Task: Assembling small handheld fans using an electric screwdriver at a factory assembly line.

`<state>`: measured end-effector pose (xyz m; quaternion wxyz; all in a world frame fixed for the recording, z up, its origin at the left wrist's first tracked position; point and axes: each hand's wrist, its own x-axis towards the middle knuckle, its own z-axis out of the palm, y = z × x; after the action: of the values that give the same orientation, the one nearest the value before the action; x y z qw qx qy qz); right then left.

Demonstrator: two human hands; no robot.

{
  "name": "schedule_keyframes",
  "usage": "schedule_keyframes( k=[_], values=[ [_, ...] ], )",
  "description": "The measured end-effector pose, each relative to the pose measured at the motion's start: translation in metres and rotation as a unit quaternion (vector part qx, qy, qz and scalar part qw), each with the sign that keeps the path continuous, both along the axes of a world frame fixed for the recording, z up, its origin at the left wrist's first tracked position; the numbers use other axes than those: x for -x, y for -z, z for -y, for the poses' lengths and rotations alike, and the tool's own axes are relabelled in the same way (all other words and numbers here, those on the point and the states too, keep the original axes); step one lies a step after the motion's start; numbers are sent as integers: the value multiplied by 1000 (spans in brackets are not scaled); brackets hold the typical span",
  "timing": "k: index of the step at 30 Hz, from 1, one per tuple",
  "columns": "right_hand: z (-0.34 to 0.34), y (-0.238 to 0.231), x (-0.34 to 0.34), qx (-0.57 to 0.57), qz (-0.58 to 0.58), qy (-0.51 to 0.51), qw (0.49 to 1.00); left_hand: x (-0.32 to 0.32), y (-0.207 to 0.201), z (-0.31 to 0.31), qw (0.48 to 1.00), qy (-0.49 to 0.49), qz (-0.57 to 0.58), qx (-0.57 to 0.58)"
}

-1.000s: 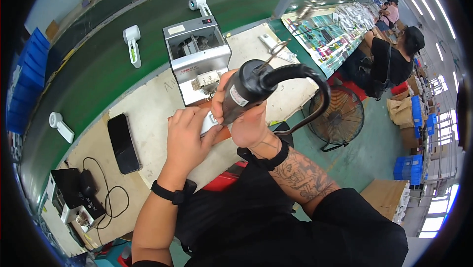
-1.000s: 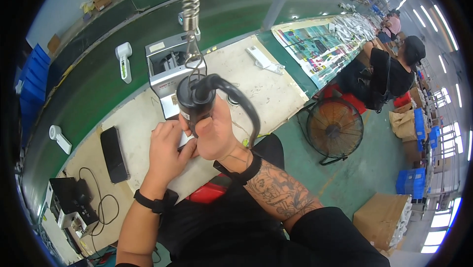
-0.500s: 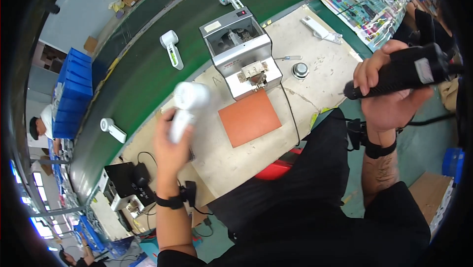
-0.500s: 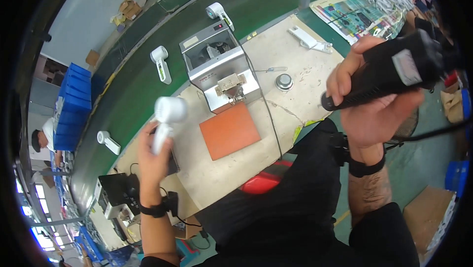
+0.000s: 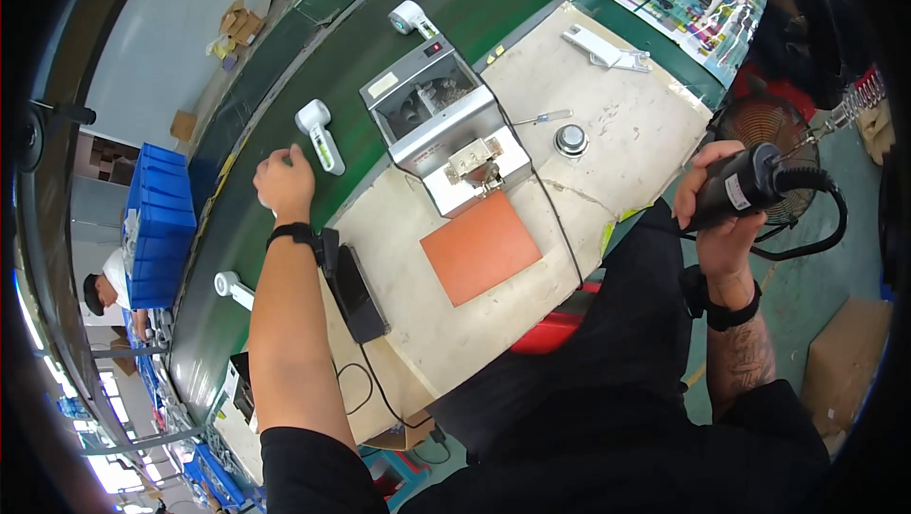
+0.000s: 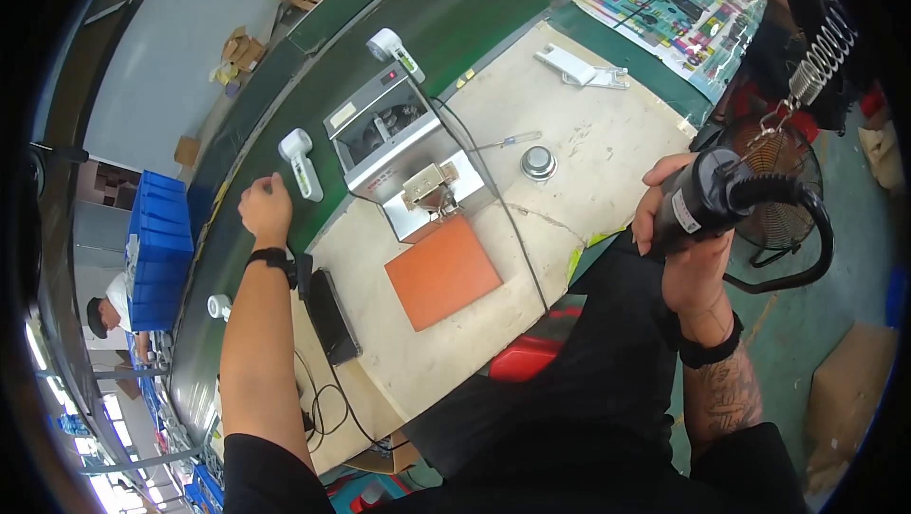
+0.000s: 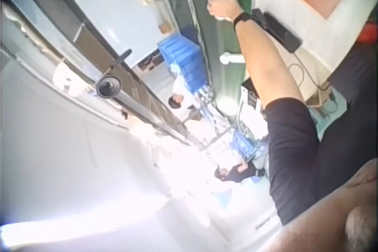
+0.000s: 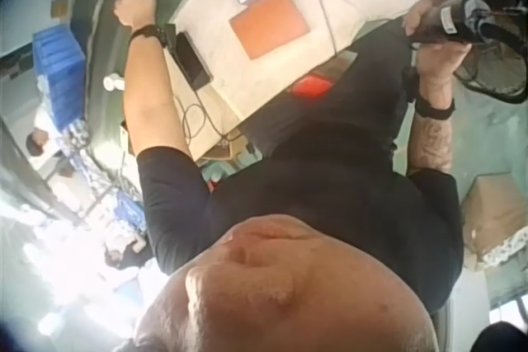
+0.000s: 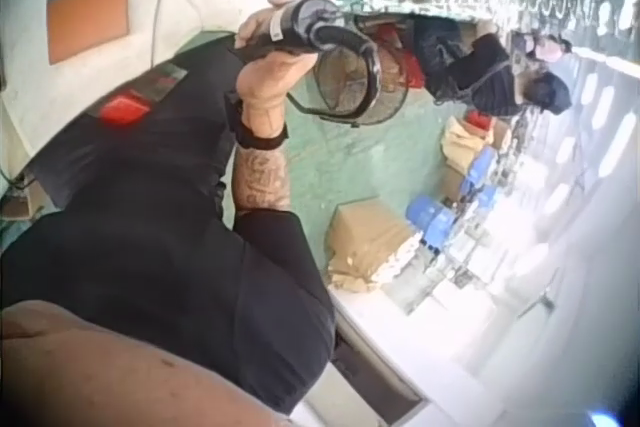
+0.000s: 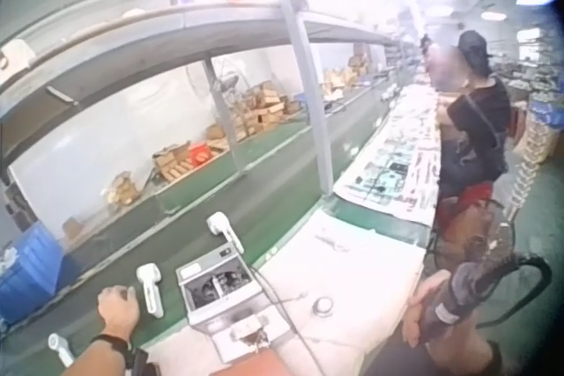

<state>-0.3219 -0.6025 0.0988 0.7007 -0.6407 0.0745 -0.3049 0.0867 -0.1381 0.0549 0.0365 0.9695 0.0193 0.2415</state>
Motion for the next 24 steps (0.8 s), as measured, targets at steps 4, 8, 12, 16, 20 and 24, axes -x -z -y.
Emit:
schedule_keyframes(
  k=[4,8,12,16,20,24],
  values=[
    [4,-3,10,-4,-12,12,1000,-11,5,53,990,-44,-112,71],
    [4,1,11,-15,-16,-1,1000,-13,10,35,971,-12,-199,134],
    [1,3,8,-11,-21,0,1000,26,11,50,860,129,-117,479],
    [-9,12,-3,-15,-17,-11,1000,103,-14,63,819,147,-131,538],
    [-27,9,-19,-12,-5,-42,999,170,-18,60,556,187,-175,791],
    [-47,-1,-23,-9,-8,-63,998,213,-24,66,493,182,-214,823]
  ],
)
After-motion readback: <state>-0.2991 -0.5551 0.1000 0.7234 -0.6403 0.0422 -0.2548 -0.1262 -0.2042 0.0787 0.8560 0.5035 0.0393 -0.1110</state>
